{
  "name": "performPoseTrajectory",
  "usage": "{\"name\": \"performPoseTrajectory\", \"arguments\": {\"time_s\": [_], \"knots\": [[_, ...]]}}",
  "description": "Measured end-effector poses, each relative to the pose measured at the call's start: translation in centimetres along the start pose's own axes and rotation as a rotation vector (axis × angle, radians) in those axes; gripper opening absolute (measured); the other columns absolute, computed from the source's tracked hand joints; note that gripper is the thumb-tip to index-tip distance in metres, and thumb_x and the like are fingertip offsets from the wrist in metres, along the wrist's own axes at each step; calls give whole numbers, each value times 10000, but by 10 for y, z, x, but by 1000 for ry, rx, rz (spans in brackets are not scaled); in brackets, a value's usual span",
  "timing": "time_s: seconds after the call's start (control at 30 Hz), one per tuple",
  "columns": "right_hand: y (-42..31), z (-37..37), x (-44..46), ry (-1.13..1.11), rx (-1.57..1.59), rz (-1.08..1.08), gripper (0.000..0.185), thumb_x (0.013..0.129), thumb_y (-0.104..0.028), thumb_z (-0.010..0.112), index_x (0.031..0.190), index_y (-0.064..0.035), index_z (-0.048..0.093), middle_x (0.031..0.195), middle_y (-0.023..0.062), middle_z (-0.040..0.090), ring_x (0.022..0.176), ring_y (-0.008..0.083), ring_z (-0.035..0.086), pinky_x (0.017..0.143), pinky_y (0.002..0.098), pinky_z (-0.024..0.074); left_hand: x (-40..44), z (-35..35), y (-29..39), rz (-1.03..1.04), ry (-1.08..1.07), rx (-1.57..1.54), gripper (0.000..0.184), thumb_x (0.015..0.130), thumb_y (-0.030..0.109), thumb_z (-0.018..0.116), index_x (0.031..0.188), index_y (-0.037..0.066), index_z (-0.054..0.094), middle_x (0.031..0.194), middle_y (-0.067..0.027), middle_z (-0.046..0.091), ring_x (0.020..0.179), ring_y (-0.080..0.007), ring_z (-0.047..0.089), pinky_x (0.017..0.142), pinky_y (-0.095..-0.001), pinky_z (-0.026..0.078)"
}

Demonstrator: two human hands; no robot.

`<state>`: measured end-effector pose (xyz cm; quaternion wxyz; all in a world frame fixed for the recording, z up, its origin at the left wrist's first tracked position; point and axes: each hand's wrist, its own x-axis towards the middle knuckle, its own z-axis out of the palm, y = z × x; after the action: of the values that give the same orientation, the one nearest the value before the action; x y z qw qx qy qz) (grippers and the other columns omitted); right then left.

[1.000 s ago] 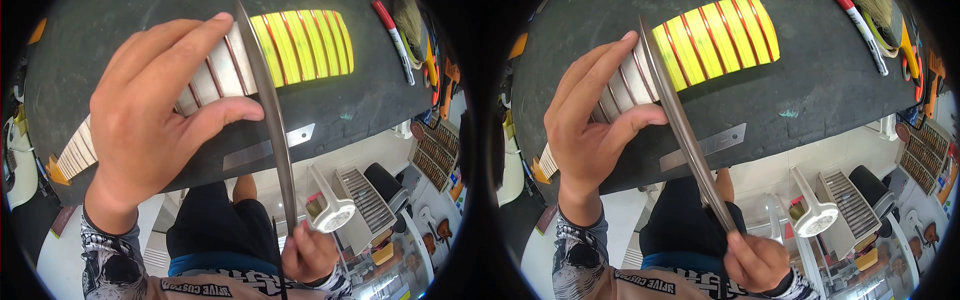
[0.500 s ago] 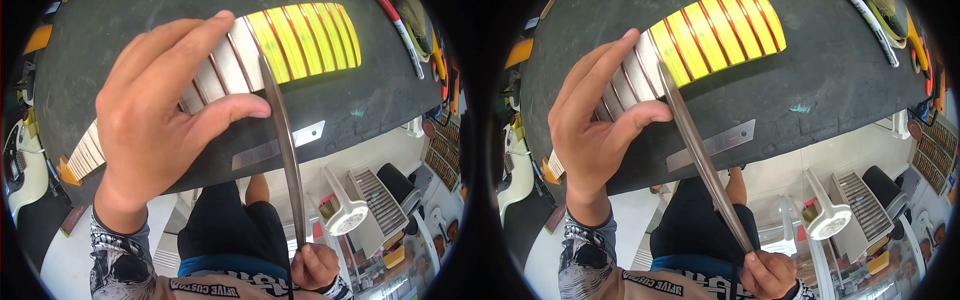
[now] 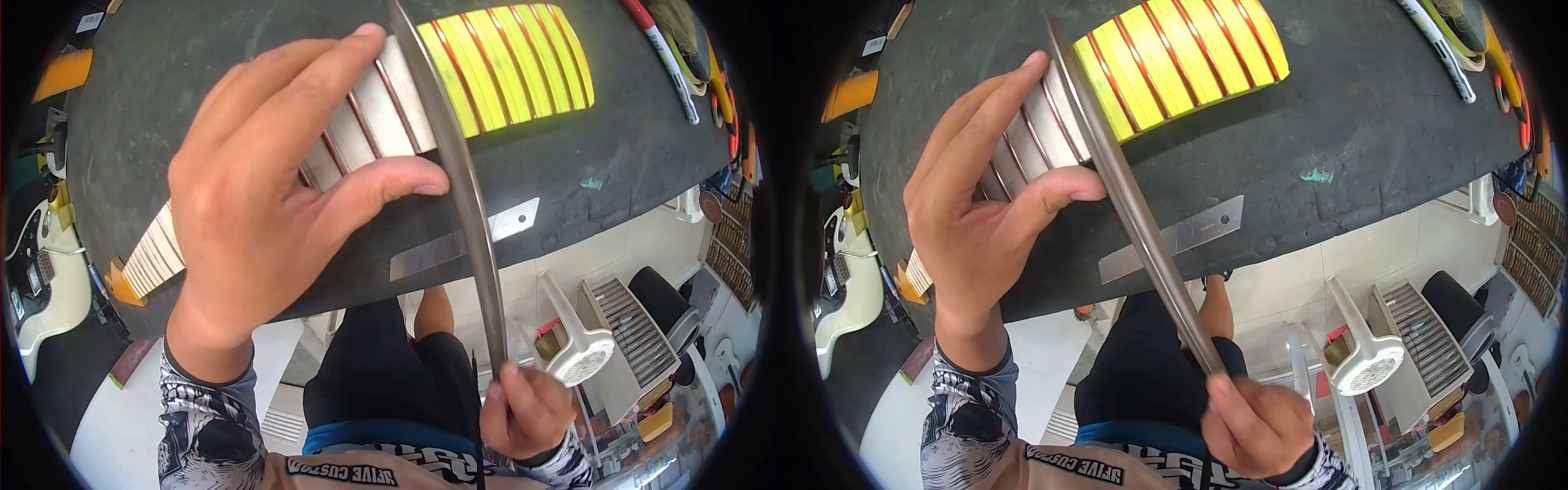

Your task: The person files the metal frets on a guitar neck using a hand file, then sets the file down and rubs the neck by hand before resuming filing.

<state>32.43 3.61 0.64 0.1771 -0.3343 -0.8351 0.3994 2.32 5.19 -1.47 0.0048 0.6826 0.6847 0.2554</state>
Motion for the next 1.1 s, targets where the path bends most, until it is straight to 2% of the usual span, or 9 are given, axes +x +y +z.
{"name": "performPoseTrajectory", "arguments": {"time_s": [0.03,0.2,0.27,0.37,0.6,0.77,0.97,1.0,1.1], "knots": [[-1,-3,-23,-26,-3,21,526,741,47,657,1264,3,610,736,129,632,540,243,587,506,331,484,0,0,-1,1,-1,0,725,624,395,860,1205,-2,685,1072,-160,704,941,-246,685,821,-307,537],[-9,-9,-34,-37,-25,44,519,750,43,658,1266,9,606,688,126,629,492,240,567,497,320,484,0,0,-1,10,3,8,726,623,395,861,1205,-2,685,1075,-160,704,937,-249,686,814,-309,540],[-6,-7,14,-50,6,19,533,700,78,674,1229,27,641,732,124,652,535,179,599,464,274,476,0,1,0,3,6,10,725,623,390,863,1204,-4,684,1073,-157,704,935,-251,686,813,-308,539],[0,11,81,19,77,-9,508,769,87,644,1274,29,620,721,126,662,521,164,583,493,271,466,0,0,0,7,11,14,722,623,387,866,1204,-1,684,1065,-153,705,926,-249,685,809,-306,536],[24,-1,57,190,112,82,499,965,-139,605,1396,75,471,694,98,637,505,75,529,488,201,407,0,0,2,-2,16,58,740,598,403,879,1203,22,689,1043,-145,705,897,-232,681,799,-301,531],[63,-24,65,428,196,171,642,921,-139,683,1449,85,394,800,79,666,559,58,537,524,196,408,1,0,3,1,13,82,773,569,402,902,1204,17,686,1041,-137,708,894,-216,681,792,-292,530],[96,-63,132,412,157,185,263,973,-165,607,1131,44,579,712,73,603,484,75,465,447,198,349,0,2,3,14,4,104,727,614,339,919,1218,9,681,1055,-138,709,915,-205,687,805,-288,530],[101,-63,140,427,127,227,256,981,-203,604,1011,50,635,707,79,595,471,84,457,439,203,345,0,3,2,21,6,88,717,624,327,919,1221,10,680,1058,-139,709,918,-205,688,807,-288,530],[126,-56,145,537,64,31,269,980,-213,618,937,46,680,726,79,619,494,88,485,458,205,375,-1,2,1,24,-11,99,711,627,312,918,1224,10,679,1058,-145,707,917,-205,687,803,-285,531]]}}
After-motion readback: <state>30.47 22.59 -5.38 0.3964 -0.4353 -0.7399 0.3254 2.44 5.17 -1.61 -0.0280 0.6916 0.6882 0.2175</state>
